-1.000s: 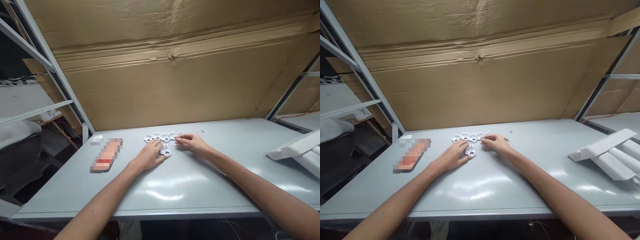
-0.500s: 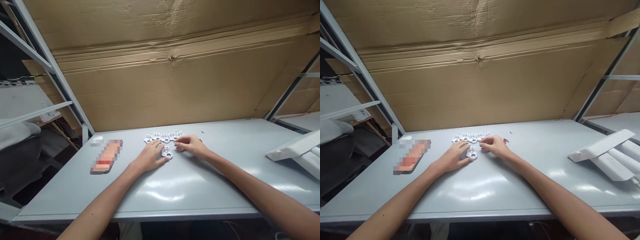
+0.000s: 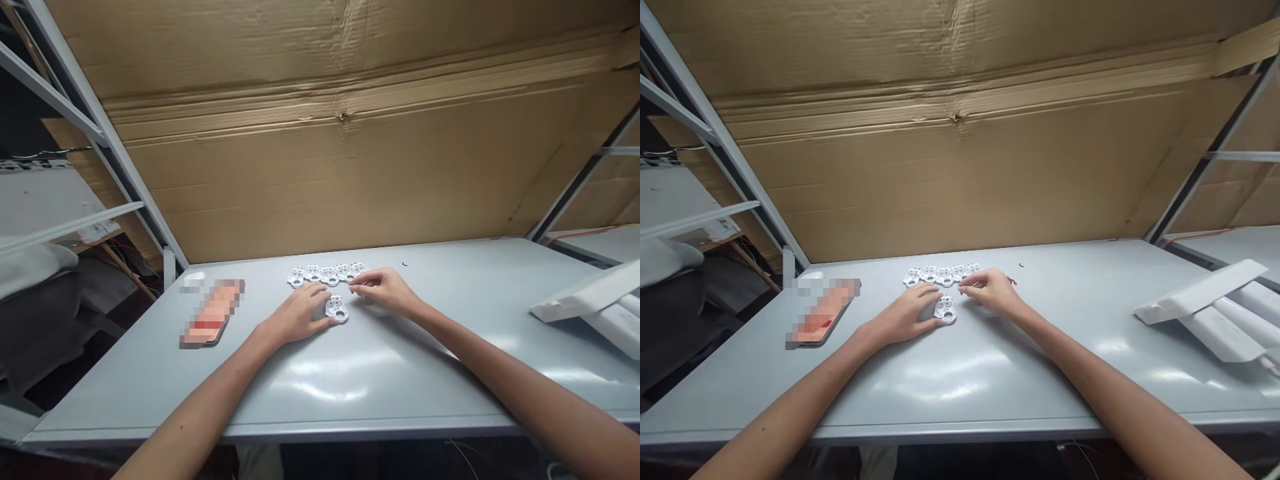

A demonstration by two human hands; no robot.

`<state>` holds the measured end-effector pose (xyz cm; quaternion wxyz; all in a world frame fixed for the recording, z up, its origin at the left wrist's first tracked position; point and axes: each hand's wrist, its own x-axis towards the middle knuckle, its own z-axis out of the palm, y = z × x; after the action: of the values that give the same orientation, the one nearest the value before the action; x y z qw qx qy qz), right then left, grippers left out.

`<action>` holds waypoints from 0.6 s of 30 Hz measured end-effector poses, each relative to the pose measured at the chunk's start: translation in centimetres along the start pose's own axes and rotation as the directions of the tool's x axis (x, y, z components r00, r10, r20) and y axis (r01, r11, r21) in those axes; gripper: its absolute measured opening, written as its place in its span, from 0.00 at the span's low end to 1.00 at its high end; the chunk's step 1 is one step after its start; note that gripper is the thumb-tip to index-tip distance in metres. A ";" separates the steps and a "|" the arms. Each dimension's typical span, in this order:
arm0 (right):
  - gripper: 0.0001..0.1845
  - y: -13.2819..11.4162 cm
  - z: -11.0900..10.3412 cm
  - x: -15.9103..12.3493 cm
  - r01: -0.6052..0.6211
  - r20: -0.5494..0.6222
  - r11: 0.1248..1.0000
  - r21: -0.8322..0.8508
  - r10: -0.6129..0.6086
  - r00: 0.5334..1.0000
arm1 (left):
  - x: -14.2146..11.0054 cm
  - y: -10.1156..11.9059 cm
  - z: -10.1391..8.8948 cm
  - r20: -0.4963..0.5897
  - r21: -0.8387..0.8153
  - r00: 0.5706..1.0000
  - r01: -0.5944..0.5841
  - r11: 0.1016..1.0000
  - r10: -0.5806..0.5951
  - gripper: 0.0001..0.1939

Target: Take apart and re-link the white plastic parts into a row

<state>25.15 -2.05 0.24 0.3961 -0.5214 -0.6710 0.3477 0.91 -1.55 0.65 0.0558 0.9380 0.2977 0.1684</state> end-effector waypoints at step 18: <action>0.07 0.2 0.4 -0.2 0.210 0.059 0.953 -0.219 -0.202 0.978 | 0.1 -0.3 0.6 -0.023 0.002 1.000 0.007 1.000 -0.007 0.19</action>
<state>24.88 -2.20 -0.17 0.3568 -0.4836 -0.7636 0.2361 1.02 -1.22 0.00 0.0520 0.9350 0.3018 0.1787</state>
